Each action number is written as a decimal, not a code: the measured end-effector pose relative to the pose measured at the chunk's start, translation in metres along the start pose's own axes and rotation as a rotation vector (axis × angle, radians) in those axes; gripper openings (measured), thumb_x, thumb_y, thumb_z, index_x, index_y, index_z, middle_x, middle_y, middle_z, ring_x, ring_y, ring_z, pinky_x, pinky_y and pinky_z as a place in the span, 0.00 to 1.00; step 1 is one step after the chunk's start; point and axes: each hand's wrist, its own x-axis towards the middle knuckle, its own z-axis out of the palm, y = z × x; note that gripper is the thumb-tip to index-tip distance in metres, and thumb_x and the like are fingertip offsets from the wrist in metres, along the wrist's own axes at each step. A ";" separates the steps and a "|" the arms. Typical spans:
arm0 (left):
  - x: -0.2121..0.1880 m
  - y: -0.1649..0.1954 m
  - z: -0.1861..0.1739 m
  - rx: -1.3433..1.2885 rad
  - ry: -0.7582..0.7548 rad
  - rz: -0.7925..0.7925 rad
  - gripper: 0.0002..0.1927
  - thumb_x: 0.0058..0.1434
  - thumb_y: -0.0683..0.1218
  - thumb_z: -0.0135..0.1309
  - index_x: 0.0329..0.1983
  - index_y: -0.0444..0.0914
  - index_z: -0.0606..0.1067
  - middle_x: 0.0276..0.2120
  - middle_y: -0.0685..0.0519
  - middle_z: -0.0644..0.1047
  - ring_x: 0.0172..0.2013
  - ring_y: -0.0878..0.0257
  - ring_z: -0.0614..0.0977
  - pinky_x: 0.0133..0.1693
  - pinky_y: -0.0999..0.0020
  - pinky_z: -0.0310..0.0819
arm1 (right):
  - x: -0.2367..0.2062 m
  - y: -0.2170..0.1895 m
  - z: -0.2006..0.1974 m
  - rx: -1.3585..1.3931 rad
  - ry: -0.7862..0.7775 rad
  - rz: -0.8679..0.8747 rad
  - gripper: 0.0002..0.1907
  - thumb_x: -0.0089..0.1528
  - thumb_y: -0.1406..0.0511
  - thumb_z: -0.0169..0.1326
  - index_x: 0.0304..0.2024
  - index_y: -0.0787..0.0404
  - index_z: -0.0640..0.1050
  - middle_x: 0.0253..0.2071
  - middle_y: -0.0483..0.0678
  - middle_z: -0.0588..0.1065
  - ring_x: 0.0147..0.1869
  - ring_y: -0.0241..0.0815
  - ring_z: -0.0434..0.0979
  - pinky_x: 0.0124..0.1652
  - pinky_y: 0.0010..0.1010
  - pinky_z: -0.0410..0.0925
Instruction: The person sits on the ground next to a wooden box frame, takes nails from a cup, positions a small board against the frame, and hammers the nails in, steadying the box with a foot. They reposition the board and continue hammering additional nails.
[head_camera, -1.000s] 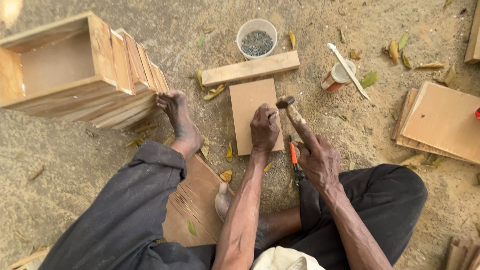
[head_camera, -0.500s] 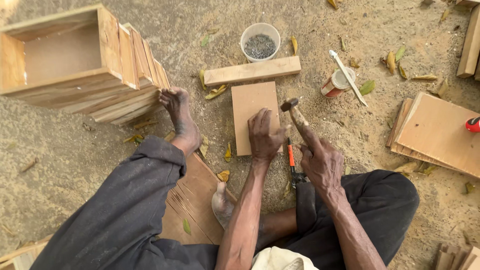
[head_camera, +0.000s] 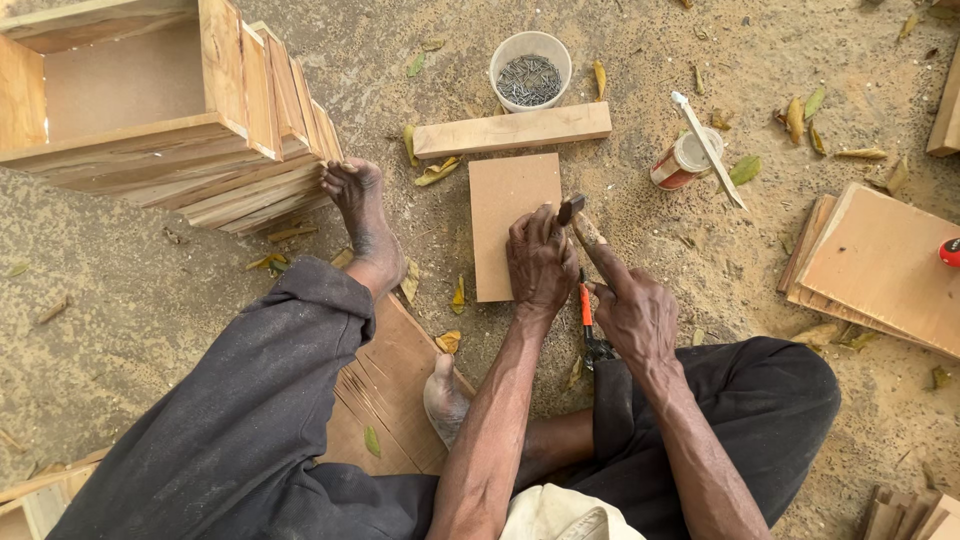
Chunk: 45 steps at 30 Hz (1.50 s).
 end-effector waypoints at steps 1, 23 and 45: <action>0.000 0.000 0.001 0.009 -0.022 0.002 0.22 0.59 0.42 0.55 0.57 0.32 0.76 0.62 0.46 0.69 0.61 0.50 0.67 0.63 0.54 0.66 | 0.001 0.000 0.000 -0.004 -0.049 0.035 0.28 0.63 0.62 0.60 0.66 0.44 0.74 0.19 0.43 0.71 0.16 0.34 0.59 0.15 0.30 0.56; 0.002 0.005 -0.009 -0.019 -0.094 -0.028 0.26 0.58 0.42 0.54 0.61 0.32 0.71 0.62 0.45 0.69 0.60 0.48 0.67 0.61 0.53 0.66 | -0.008 0.003 0.009 0.043 0.183 -0.121 0.28 0.64 0.67 0.56 0.68 0.48 0.74 0.26 0.43 0.73 0.20 0.32 0.61 0.19 0.27 0.60; 0.000 0.005 -0.006 0.010 -0.052 -0.032 0.31 0.55 0.43 0.58 0.64 0.31 0.70 0.62 0.45 0.69 0.61 0.48 0.68 0.62 0.52 0.67 | -0.006 -0.003 0.000 0.004 0.055 -0.052 0.31 0.59 0.67 0.60 0.65 0.42 0.75 0.22 0.43 0.72 0.17 0.35 0.62 0.18 0.32 0.58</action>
